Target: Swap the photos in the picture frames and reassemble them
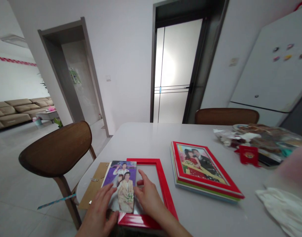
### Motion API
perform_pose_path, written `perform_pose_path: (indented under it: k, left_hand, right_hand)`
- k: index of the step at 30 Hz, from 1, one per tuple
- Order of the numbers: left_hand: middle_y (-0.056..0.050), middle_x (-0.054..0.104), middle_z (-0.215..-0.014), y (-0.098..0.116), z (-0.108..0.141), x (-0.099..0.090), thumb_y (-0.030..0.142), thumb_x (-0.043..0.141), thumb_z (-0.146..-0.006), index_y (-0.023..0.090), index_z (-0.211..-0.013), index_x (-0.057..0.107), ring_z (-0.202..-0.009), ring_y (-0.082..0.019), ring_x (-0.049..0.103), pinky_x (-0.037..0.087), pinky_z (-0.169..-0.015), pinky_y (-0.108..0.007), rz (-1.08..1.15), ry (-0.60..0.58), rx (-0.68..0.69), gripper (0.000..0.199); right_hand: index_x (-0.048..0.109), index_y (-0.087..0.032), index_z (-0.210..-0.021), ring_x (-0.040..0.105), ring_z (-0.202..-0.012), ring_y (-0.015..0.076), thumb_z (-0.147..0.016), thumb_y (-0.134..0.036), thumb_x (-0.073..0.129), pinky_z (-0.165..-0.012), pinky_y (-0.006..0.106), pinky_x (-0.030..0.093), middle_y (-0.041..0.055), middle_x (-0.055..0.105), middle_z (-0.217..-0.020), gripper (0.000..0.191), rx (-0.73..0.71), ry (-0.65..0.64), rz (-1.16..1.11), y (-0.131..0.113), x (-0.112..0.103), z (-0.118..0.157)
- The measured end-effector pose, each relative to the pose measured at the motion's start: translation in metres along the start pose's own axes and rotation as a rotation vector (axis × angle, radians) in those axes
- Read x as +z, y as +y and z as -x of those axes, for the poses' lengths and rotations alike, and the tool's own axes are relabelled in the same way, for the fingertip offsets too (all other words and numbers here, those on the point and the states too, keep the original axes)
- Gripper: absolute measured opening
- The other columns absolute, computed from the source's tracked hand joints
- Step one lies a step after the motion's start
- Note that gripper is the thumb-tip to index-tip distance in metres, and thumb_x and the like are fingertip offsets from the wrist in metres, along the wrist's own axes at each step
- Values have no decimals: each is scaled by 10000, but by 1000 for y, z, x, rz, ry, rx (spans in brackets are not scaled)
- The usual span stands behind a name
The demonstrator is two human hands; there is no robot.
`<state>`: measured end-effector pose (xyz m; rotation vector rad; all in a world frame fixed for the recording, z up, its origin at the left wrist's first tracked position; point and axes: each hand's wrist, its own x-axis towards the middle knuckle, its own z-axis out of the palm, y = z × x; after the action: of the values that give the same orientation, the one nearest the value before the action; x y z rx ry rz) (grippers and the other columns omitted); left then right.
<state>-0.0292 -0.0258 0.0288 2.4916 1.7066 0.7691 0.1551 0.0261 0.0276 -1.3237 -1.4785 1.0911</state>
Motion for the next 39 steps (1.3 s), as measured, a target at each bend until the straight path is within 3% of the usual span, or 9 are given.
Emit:
perform_pose_path:
  k: [4,9,12,17,21,24,28,34,39]
  left_hand:
    - [-175,398,-1275,12,-7,17,93,469,-577,100,-1202,408,-1179,-307,340,337,-929,-498,76,-23,109,628]
    - [-97,402,-1290,14,-24,16,-5,377,-594,167,-1212,405,-1196,-221,333,284,-984,-432,333,203,85,642]
    - [-70,507,-1204,26,-34,6,123,420,-753,204,-1151,477,-1127,-201,433,302,-978,-393,660,331,-91,411]
    - [-94,654,-964,64,-41,0,381,541,-726,145,-1024,575,-948,-235,576,434,-854,-352,1330,423,-547,381]
    - [-116,631,-1008,70,-39,7,345,616,-663,136,-1088,516,-967,-246,564,431,-853,-365,1521,309,-550,484]
    - [-129,554,-1131,54,-35,15,269,619,-635,152,-1135,456,-1034,-233,518,400,-893,-361,1422,293,-503,538]
    - [-121,532,-1160,37,-25,25,148,535,-650,147,-1090,502,-1087,-223,471,330,-957,-389,971,114,-393,441]
    - [-128,492,-1208,34,-10,38,86,531,-615,162,-1092,512,-1115,-245,442,369,-933,-421,505,-26,-48,484]
    - [-146,498,-1197,34,-10,40,124,531,-657,148,-1094,502,-1107,-244,453,398,-911,-423,347,-28,51,439]
  right_hand:
    - [271,-142,-1232,496,-487,88,-590,-84,443,-463,195,379,-51,549,-596,667,60,-23,-453,-17,27,-7]
    - [239,-196,-1258,540,-596,95,-640,-184,546,-578,233,433,-15,573,-765,690,-73,47,-602,-57,19,5]
    - [315,-192,-1229,570,-728,134,-685,-299,542,-665,284,446,54,570,-932,599,-91,61,-552,-59,10,11]
    - [416,-152,-1139,596,-773,181,-686,-363,520,-648,299,459,104,608,-949,511,224,61,-600,-29,1,12]
    - [440,-174,-1104,613,-756,190,-686,-285,492,-622,288,477,75,650,-895,435,185,127,-768,-16,-17,10]
    - [447,-165,-1116,629,-684,194,-650,-213,477,-572,283,486,60,672,-829,469,206,136,-683,-12,-39,5]
    - [460,-151,-1115,633,-607,182,-619,-162,438,-508,259,479,44,683,-753,496,241,127,-466,-3,-56,-6]
    - [450,-107,-1118,632,-647,176,-679,-168,320,-518,250,473,66,676,-788,462,88,142,48,14,-50,-23]
    - [529,-149,-1014,599,-811,180,-693,-193,358,-682,249,442,67,653,-901,367,-1,163,342,11,-52,-27]
